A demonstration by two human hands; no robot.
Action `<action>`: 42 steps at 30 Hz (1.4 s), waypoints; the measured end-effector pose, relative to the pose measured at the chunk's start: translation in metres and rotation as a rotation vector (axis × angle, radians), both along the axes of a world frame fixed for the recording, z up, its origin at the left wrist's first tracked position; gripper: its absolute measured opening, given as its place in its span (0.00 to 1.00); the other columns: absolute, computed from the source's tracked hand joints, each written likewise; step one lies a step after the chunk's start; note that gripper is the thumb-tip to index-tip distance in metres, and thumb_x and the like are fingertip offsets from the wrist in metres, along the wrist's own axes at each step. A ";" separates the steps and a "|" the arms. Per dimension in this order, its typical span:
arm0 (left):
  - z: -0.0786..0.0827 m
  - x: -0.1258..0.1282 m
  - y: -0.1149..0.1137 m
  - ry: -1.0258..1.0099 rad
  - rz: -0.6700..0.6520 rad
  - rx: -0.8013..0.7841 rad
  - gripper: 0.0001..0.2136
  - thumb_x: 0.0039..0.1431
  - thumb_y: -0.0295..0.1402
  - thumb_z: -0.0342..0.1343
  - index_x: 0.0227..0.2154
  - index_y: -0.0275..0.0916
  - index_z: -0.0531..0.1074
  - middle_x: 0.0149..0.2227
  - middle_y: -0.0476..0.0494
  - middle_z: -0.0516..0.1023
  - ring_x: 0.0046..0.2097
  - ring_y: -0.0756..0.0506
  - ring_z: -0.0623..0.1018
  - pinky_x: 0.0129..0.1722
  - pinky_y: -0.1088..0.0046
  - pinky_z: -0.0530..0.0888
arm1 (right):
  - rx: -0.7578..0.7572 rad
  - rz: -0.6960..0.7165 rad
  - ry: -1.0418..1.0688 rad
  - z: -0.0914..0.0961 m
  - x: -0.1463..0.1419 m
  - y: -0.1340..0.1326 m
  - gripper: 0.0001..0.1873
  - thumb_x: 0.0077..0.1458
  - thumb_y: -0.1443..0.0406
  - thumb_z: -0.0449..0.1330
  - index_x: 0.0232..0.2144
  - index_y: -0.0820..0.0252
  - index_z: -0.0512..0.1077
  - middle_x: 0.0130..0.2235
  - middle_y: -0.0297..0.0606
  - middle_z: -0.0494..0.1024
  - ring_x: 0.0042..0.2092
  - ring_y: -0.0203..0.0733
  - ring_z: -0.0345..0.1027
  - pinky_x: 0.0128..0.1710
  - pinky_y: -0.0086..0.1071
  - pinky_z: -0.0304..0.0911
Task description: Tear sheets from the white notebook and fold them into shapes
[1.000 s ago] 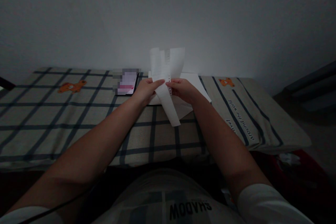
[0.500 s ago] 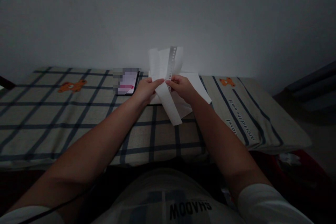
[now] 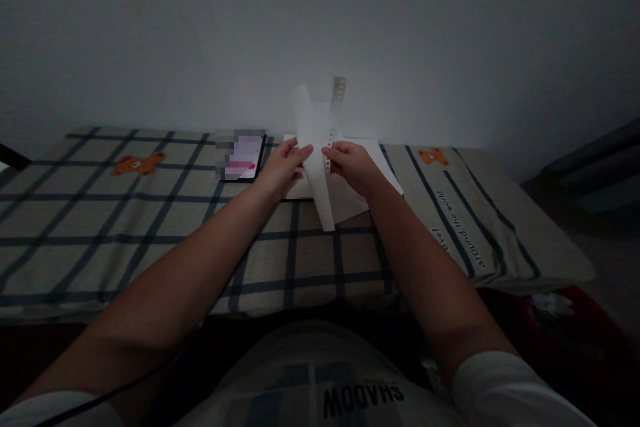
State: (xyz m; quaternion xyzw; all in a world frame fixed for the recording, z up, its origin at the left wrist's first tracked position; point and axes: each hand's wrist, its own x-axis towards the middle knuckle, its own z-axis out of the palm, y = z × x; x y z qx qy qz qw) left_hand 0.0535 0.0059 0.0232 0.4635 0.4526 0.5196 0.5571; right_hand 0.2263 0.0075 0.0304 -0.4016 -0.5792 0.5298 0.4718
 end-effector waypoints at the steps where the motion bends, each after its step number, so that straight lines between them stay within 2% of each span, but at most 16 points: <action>1: 0.001 0.000 0.000 0.002 0.034 -0.016 0.23 0.47 0.41 0.69 0.47 0.45 0.74 0.43 0.45 0.81 0.36 0.49 0.78 0.30 0.76 0.70 | 0.014 -0.031 0.014 0.000 0.000 0.001 0.16 0.51 0.53 0.67 0.25 0.57 0.69 0.26 0.30 0.68 0.29 0.33 0.60 0.33 0.30 0.63; 4: 0.000 0.000 0.001 0.007 0.092 -0.033 0.22 0.47 0.40 0.70 0.45 0.44 0.73 0.43 0.44 0.79 0.35 0.50 0.76 0.27 0.77 0.68 | 0.037 -0.078 0.057 0.000 -0.001 0.002 0.17 0.49 0.53 0.68 0.27 0.57 0.70 0.28 0.31 0.70 0.31 0.33 0.63 0.36 0.31 0.66; 7: -0.004 0.001 0.002 0.031 -0.029 0.008 0.19 0.46 0.44 0.70 0.38 0.40 0.76 0.40 0.43 0.80 0.34 0.49 0.76 0.27 0.77 0.67 | 0.048 -0.080 0.065 -0.003 -0.005 0.002 0.17 0.48 0.53 0.69 0.26 0.57 0.70 0.27 0.31 0.71 0.32 0.34 0.65 0.38 0.32 0.68; 10: -0.005 0.002 0.000 0.023 -0.150 0.032 0.20 0.46 0.47 0.70 0.38 0.40 0.79 0.40 0.41 0.81 0.37 0.47 0.78 0.29 0.77 0.68 | 0.041 -0.069 0.078 -0.006 -0.009 0.001 0.15 0.48 0.55 0.69 0.26 0.58 0.70 0.28 0.31 0.73 0.33 0.33 0.67 0.40 0.33 0.69; 14: 0.000 0.003 -0.005 0.010 -0.208 0.017 0.18 0.45 0.46 0.71 0.36 0.39 0.80 0.40 0.40 0.83 0.38 0.46 0.79 0.31 0.76 0.69 | 0.004 -0.065 0.074 -0.007 -0.014 -0.001 0.13 0.48 0.58 0.68 0.27 0.58 0.70 0.30 0.32 0.74 0.34 0.33 0.68 0.42 0.33 0.70; 21: 0.002 0.002 -0.006 -0.003 -0.176 0.007 0.16 0.42 0.42 0.72 0.31 0.38 0.79 0.33 0.44 0.81 0.34 0.48 0.78 0.32 0.74 0.70 | 0.008 -0.072 0.000 -0.005 -0.012 -0.003 0.11 0.49 0.58 0.67 0.27 0.59 0.72 0.28 0.33 0.75 0.31 0.34 0.68 0.36 0.32 0.69; 31: 0.001 0.001 -0.005 0.017 -0.055 0.007 0.14 0.43 0.40 0.72 0.22 0.39 0.73 0.28 0.45 0.79 0.31 0.49 0.76 0.33 0.73 0.72 | 0.080 -0.090 -0.122 -0.003 -0.010 -0.005 0.17 0.48 0.52 0.69 0.26 0.59 0.72 0.28 0.33 0.72 0.31 0.35 0.65 0.34 0.32 0.66; 35: 0.002 0.000 -0.005 0.080 -0.015 0.026 0.12 0.45 0.40 0.70 0.24 0.39 0.75 0.28 0.45 0.78 0.31 0.49 0.75 0.30 0.74 0.70 | 0.089 -0.092 -0.126 -0.002 -0.010 -0.006 0.15 0.50 0.55 0.67 0.24 0.58 0.70 0.26 0.31 0.71 0.30 0.34 0.64 0.33 0.32 0.65; 42: 0.003 0.000 -0.005 0.165 0.041 0.069 0.11 0.46 0.38 0.67 0.20 0.39 0.73 0.25 0.46 0.75 0.27 0.50 0.71 0.28 0.73 0.69 | 0.083 -0.105 -0.145 -0.001 -0.011 -0.006 0.11 0.52 0.59 0.65 0.25 0.58 0.70 0.27 0.31 0.71 0.30 0.35 0.63 0.34 0.32 0.64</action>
